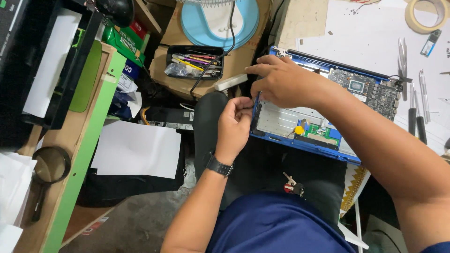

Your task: The person is repairing a disassembled laptop resting on their lap. They use a black pen to point at and manipulate components on the motherboard, then use a soldering iron to work on the circuit board.

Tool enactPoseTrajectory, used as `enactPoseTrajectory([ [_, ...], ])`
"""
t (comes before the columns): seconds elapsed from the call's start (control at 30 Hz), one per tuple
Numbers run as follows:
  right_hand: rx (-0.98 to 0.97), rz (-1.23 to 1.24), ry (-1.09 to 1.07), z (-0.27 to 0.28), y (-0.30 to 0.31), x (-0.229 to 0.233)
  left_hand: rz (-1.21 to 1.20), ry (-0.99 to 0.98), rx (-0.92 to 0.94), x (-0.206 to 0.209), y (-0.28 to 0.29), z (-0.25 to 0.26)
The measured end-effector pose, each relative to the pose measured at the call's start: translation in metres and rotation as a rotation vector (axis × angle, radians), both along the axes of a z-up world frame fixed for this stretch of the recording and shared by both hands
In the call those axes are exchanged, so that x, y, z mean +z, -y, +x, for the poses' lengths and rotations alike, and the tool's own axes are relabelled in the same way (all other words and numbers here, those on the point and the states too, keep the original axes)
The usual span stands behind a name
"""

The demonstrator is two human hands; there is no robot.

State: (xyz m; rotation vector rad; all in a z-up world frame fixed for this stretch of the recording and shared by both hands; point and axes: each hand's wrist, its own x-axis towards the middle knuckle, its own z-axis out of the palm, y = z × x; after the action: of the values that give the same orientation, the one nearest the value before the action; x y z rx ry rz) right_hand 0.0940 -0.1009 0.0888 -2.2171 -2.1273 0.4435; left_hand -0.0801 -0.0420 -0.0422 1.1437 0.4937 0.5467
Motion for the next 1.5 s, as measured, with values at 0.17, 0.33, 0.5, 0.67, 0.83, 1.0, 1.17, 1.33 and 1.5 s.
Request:
enactPoseTrajectory([
  [0.17, 0.004, -0.011, 0.0, 0.002, -0.004, 0.004, 0.113, -0.116, -0.025, 0.009, -0.003, -0.004],
  [0.33, 0.023, 0.031, 0.012, 0.002, 0.003, 0.0, 0.181, -0.204, -0.043, 0.025, -0.002, -0.01],
  [0.5, 0.054, 0.161, 0.01, 0.004, 0.017, -0.002, 0.202, -0.199, -0.057, 0.046, 0.005, -0.013],
  [0.67, 0.046, 0.276, -0.044, 0.004, 0.026, -0.004, 0.498, -0.314, 0.02, 0.059, 0.016, -0.007],
  [0.83, -0.008, 0.375, -0.08, 0.012, 0.033, -0.016, 0.52, -0.291, 0.05, 0.046, 0.017, 0.0],
  [1.0, -0.029, 0.364, -0.038, 0.006, 0.031, -0.012, 0.459, -0.294, 0.075, 0.044, 0.02, 0.003],
  [1.17, -0.003, 0.228, -0.001, 0.003, 0.024, -0.014, 0.459, -0.222, 0.084, 0.045, 0.025, 0.003],
  [1.33, -0.001, 0.105, 0.032, 0.002, 0.012, -0.01, 0.399, -0.245, 0.047, 0.049, 0.024, 0.002],
  [1.5, 0.033, 0.155, 0.044, 0.009, 0.008, -0.01, 0.257, -0.159, 0.045, 0.033, 0.023, 0.003],
])
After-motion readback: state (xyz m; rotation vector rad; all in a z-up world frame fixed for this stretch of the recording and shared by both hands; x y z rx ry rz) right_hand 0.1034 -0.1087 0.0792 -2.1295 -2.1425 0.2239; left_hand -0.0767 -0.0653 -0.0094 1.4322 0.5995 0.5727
